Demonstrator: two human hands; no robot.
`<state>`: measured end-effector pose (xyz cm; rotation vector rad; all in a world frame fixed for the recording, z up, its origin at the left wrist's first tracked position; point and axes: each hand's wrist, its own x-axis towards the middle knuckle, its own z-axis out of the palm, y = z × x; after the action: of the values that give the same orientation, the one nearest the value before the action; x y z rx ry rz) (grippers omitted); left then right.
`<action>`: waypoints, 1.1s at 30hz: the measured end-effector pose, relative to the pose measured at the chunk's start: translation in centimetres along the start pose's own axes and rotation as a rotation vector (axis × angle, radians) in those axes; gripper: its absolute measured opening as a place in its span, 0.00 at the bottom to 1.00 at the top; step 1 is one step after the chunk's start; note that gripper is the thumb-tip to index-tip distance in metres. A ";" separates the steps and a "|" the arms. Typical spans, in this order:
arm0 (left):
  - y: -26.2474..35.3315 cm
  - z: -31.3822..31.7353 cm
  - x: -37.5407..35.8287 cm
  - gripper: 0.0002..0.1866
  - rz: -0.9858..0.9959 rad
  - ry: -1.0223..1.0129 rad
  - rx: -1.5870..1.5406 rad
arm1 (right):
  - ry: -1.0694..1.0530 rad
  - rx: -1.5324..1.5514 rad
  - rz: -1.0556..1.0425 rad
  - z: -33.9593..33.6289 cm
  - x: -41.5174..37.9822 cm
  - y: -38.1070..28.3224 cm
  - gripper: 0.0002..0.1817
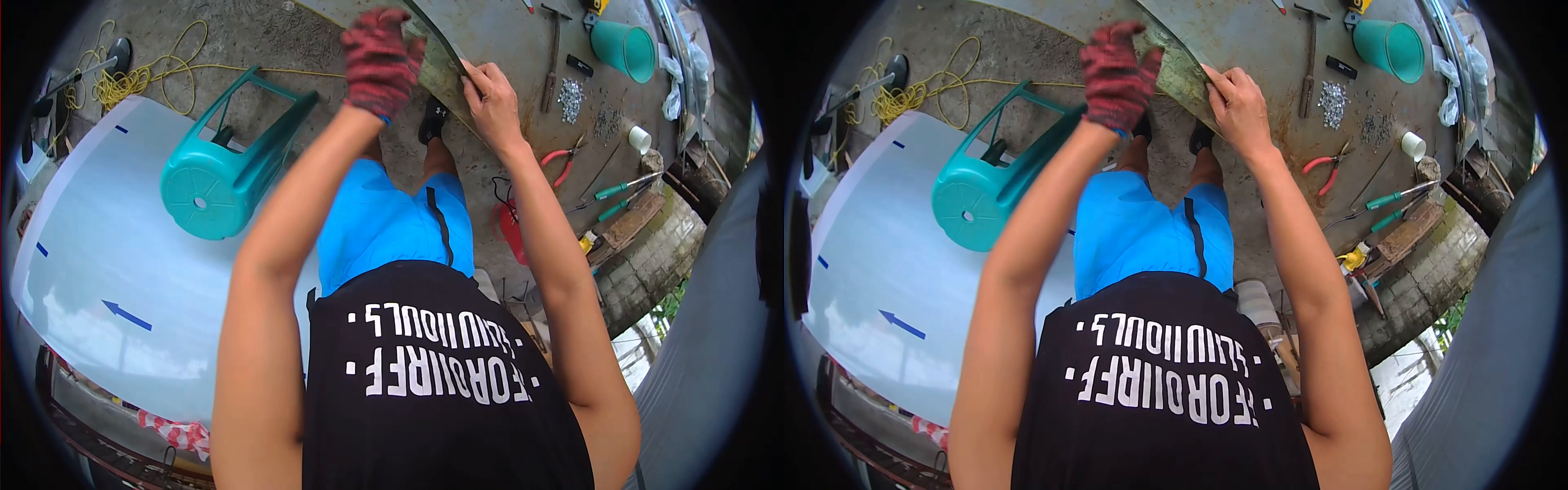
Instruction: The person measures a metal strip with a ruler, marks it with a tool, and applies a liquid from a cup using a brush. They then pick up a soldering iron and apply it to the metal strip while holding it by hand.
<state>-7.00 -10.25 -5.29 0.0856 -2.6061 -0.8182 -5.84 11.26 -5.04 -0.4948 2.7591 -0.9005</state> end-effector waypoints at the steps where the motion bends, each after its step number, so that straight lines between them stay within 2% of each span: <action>1: 1.0 0.3 -1.9 0.12 -0.010 0.008 0.008 | -0.016 0.010 -0.002 -0.1 0.0 0.0 0.20; 3: 3.2 1.8 -6.1 0.17 -0.583 -0.248 -0.480 | -0.044 0.030 -0.010 -0.6 0.1 -0.1 0.21; 6: 7.3 2.6 -7.5 0.19 -0.722 -0.266 -0.507 | -0.100 0.059 -0.023 -1.3 0.1 0.4 0.24; 9: 9.2 3.7 -6.9 0.21 -0.896 -0.171 -0.528 | -0.140 0.071 -0.077 -1.5 -0.1 1.4 0.26; 11: 10.0 3.8 -6.1 0.21 -0.943 -0.162 -0.488 | -0.155 0.074 -0.128 -1.5 -0.2 2.0 0.27; 13: 10.6 4.2 -6.0 0.21 -0.981 -0.166 -0.453 | -0.164 0.102 -0.142 -1.5 -0.2 2.5 0.22; 15: 11.1 4.6 -5.9 0.21 -1.044 -0.112 -0.591 | -0.168 0.089 -0.176 -1.5 -0.2 2.8 0.19; 17: 11.3 4.9 -5.9 0.20 -1.062 -0.089 -0.579 | -0.172 0.080 -0.211 -1.4 -0.2 3.0 0.16; 19: 11.3 5.4 -6.2 0.19 -1.075 -0.068 -0.565 | -0.187 0.080 -0.167 -1.6 -0.1 2.8 0.12; 25: 11.2 5.7 -6.2 0.20 -1.094 -0.027 -0.574 | -0.142 0.091 -0.234 -1.4 -0.1 3.0 0.13; 33: 11.1 4.9 -5.6 0.20 -1.141 -0.102 -0.597 | -0.125 0.101 -0.209 -1.1 -0.3 2.9 0.13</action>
<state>-3.14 2.52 -4.80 1.4431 -2.1055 -1.9315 -6.59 14.20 -5.87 -0.8044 2.5692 -1.0106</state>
